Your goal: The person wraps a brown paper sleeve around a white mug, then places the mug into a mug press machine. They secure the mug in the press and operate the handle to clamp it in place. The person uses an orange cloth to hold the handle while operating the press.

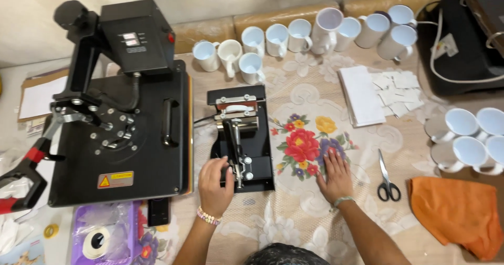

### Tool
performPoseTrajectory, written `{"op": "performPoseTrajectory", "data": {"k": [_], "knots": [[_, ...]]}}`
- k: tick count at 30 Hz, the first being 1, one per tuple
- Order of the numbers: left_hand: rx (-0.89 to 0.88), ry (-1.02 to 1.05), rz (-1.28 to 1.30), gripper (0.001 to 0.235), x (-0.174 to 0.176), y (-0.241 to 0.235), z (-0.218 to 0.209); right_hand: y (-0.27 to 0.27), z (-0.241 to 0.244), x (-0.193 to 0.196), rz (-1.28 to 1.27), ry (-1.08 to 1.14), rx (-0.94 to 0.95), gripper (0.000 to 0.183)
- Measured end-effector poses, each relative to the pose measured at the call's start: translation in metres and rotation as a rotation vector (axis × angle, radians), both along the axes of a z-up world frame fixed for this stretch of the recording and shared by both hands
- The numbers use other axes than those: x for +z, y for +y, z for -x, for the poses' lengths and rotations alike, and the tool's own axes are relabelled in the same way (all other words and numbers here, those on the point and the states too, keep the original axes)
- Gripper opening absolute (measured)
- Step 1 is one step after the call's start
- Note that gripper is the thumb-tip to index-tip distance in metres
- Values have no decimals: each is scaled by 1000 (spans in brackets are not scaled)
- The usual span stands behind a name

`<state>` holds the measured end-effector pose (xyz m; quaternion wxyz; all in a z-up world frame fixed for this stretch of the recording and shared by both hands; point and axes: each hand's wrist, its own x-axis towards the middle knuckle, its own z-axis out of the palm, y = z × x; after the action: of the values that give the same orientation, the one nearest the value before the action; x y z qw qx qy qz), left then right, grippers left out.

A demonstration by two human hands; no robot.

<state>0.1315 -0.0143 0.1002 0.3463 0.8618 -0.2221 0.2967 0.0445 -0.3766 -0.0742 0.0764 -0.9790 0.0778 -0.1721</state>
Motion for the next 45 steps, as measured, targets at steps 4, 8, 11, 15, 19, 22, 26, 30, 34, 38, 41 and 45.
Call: {"op": "performPoseTrajectory", "data": {"k": [4, 8, 11, 15, 19, 22, 26, 30, 34, 38, 41, 45], "knots": [[56, 23, 62, 38, 18, -28, -22, -1, 0, -7, 15, -5, 1, 70], [98, 91, 89, 66, 58, -67, -36, -3, 1, -1, -76, 26, 26, 68], [204, 331, 80, 77, 71, -85, -42, -30, 6, 17, -124, 68, 66, 72], [475, 460, 92, 54, 42, -87, -75, -120, 30, 7, -88, -30, -63, 68], [606, 338, 223, 18, -35, -60, -135, -212, 83, -20, -179, 131, -231, 51], [698, 132, 162, 21, -27, -66, -137, -231, 119, 8, -127, 221, -211, 32], [668, 128, 232, 17, -22, -67, -129, -246, 149, 18, 50, 54, -183, 42], [640, 107, 263, 22, -35, -56, -140, -241, 150, 29, 70, 231, -305, 93], [642, 115, 258, 20, -28, -64, -128, -234, 140, 62, -83, 477, -315, 100], [671, 112, 245, 22, -16, -68, -125, -240, 131, 46, -95, 570, -316, 104], [668, 139, 248, 21, -12, -73, -123, -250, 136, 13, -2, 522, -331, 78], [751, 138, 160, 21, 7, -88, -106, -260, 137, -6, 72, 482, -344, 40]]}}
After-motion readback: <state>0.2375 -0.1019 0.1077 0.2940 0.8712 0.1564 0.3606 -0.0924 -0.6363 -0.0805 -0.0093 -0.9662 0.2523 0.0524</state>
